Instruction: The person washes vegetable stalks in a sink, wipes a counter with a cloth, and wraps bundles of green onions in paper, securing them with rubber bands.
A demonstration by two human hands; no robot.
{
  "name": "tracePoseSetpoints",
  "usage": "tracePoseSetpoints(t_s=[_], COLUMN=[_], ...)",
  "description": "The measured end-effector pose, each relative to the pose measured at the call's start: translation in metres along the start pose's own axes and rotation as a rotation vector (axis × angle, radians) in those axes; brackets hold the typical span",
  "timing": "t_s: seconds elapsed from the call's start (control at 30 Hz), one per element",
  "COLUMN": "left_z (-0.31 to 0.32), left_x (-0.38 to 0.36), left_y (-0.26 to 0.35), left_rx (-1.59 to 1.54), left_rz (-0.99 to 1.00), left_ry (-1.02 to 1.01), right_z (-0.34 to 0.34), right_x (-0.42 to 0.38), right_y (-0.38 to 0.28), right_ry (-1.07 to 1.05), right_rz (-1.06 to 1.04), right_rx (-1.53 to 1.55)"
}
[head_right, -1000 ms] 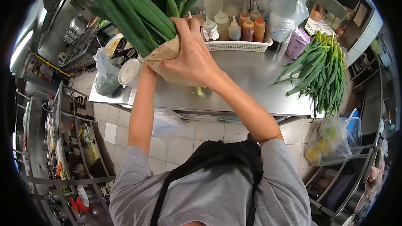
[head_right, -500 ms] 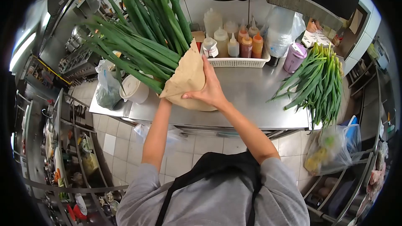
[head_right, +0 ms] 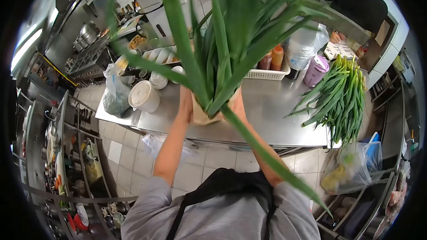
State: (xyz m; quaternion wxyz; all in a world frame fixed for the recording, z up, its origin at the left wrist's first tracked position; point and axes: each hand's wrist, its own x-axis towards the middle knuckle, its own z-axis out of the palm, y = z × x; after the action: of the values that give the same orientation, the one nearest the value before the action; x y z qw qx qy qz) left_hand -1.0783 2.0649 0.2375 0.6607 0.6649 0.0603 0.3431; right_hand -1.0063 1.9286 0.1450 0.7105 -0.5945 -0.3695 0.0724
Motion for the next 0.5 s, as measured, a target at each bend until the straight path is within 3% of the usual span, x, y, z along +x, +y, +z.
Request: tracePoseSetpoints(t_s=[0.07, 0.1, 0.13, 0.17, 0.23, 0.27, 0.3, 0.37, 0.4, 0.5], left_z=[-0.026, -0.029, -0.027, -0.019, 0.002, -0.003, 0.001, 0.016, 0.024, 0.041], left_x=[-0.007, -0.010, -0.012, -0.014, -0.002, 0.011, 0.016, 0.019, 0.022, 0.038], left_y=[-0.071, -0.085, -0.061, -0.040, -0.004, -0.030, -0.017, 0.032, 0.044, 0.046], left_rx=[-0.139, -0.243, 0.051, 0.048, 0.057, 0.170, 0.166, 0.418, 0.543, 0.802], left_rz=[-0.077, -0.146, -0.165, -0.168, 0.151, 0.197, 0.205, 0.147, 0.114, 0.075], left_ry=[-0.019, -0.018, -0.137, -0.138, -0.059, -0.088, -0.084, -0.250, -0.321, -0.508], right_z=[0.002, 0.007, 0.012, 0.015, 0.021, 0.026, 0.027, 0.033, 0.040, 0.071], right_x=[-0.004, -0.007, -0.009, -0.014, -0.012, -0.021, -0.025, -0.034, -0.038, -0.049], right_y=[0.004, 0.014, 0.013, 0.011, -0.021, 0.027, 0.022, 0.005, 0.006, 0.020], right_ry=[0.009, 0.019, 0.029, 0.030, 0.062, 0.114, 0.109, -0.249, -0.243, 0.211], right_rz=[-0.114, -0.065, -0.016, -0.013, -0.022, 0.033, 0.025, 0.591, 0.595, 0.242], right_rx=[-0.157, 0.046, 0.249, 0.247, -0.101, -0.006, -0.010, -0.788, -0.789, -0.328])
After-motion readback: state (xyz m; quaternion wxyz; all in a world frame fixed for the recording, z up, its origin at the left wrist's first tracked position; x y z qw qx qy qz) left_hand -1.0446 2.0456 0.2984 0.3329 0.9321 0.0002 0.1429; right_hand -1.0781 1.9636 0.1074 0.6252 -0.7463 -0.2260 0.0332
